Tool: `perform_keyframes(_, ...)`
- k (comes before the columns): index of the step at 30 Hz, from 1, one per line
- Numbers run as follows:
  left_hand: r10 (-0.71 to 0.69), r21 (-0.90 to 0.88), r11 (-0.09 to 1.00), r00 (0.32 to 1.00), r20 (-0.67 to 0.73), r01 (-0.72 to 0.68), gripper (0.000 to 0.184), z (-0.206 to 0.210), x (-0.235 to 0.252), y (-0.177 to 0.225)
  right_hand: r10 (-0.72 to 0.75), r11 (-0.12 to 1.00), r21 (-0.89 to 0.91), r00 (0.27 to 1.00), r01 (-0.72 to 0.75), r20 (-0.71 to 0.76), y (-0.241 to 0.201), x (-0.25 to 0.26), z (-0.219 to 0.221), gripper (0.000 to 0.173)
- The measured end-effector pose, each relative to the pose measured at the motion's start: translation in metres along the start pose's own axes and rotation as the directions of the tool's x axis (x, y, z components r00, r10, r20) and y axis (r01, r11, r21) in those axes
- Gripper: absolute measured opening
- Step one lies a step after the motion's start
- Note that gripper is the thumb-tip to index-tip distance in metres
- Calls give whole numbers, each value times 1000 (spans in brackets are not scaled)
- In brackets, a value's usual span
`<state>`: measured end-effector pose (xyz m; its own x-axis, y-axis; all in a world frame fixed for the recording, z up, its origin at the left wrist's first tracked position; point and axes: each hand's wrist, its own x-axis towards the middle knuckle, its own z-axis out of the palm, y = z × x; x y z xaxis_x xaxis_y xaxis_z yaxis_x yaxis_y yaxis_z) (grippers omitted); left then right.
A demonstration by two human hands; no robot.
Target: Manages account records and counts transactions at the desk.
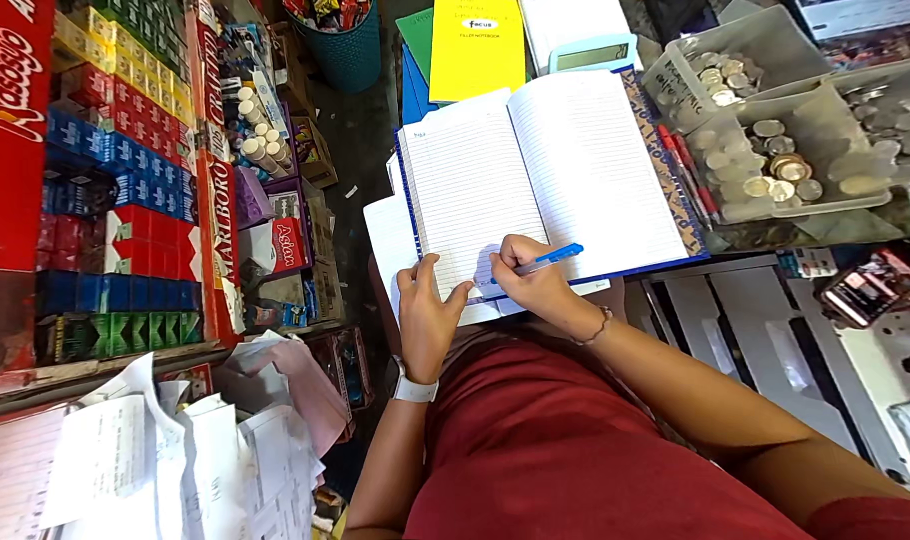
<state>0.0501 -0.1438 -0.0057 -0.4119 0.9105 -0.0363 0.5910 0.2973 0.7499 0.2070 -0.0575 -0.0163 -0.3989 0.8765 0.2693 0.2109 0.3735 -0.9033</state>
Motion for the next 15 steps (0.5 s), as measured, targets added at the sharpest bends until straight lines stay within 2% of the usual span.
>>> perform_keyframes(15,10,-26,1000,1000,-6,-10,62,1,0,-2,-20,1000,7,1000,20,-9,-2,-1,-1,27)
